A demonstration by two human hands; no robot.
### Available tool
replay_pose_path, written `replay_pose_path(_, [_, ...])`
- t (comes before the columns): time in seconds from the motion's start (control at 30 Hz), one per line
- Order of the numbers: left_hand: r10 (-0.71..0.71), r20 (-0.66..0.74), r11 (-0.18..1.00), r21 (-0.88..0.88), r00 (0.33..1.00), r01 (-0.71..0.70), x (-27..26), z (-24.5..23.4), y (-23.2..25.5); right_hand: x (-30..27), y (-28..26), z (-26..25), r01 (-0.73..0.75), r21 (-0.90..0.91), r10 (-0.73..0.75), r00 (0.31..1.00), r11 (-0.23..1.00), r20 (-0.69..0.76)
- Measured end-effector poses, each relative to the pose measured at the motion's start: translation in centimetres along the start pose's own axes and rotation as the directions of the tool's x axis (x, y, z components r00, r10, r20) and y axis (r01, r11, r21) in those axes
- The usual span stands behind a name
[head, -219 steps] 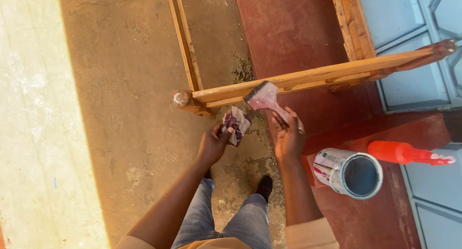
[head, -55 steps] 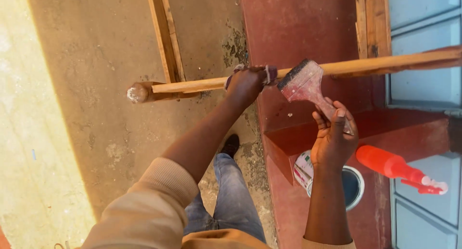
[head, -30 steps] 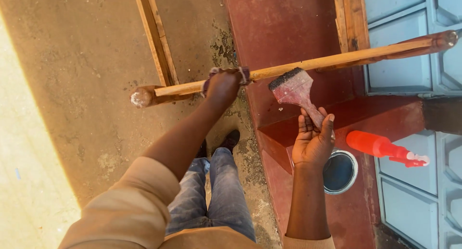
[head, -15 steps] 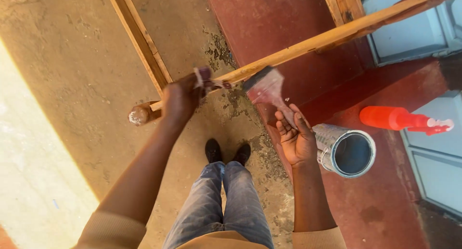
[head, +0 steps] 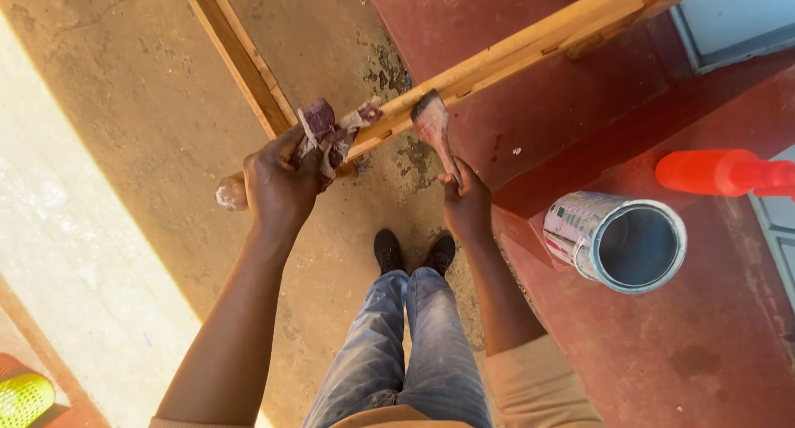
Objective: Varnishing a wooden bed frame using a paintbrush and a rag.
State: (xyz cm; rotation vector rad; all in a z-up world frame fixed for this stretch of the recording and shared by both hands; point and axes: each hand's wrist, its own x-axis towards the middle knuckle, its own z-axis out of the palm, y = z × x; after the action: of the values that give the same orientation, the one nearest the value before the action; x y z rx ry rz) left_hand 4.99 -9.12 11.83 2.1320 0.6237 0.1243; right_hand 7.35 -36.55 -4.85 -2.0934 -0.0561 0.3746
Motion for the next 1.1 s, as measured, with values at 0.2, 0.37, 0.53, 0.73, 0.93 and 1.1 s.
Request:
replay_pose_path(0.2, [-0.018, 0.003, 0.999, -0.031, 1.000, 0.019, -0.2, 0.5, -0.1, -3.4, -0.5, 6.3, 0.128, 0.029, -0.129, 0.991, 0.991, 0.023])
replay_pose_path(0.37, [-0.046, 0.006, 0.999, 0.009, 0.999, 0.046, -0.1, 0.3, -0.6, -1.6, -2.4, 4.3, 0.172, -0.337, -0.164, 0.985, 0.925, 0.053])
replay_pose_path(0.53, [-0.040, -0.021, 0.998, 0.044, 0.999, 0.041, -0.4, -1.2, -0.8, 1.0, 0.4, 0.5, 0.018, -0.209, -0.056, 0.983, 0.978, -0.176])
replay_pose_path(0.73, [-0.105, -0.057, 0.994, 0.019, 0.993, 0.107, -0.9, -1.7, -1.3, 0.7, -4.5, 3.7, -0.255, 0.122, 0.280, 0.916, 0.959, -0.288])
replay_pose_path(0.93, [-0.086, -0.049, 0.995, -0.048, 0.995, 0.084, -0.9, -1.5, -2.2, -3.7, 1.7, 8.3, 0.302, -0.382, -0.398, 0.895, 0.873, -0.202])
replay_pose_path(1.1, [-0.141, -0.039, 0.988, -0.062, 0.989, 0.139, -1.7, -2.2, -2.4, -0.7, -0.2, 1.8, -0.006, -0.225, -0.053, 0.965, 0.974, -0.255])
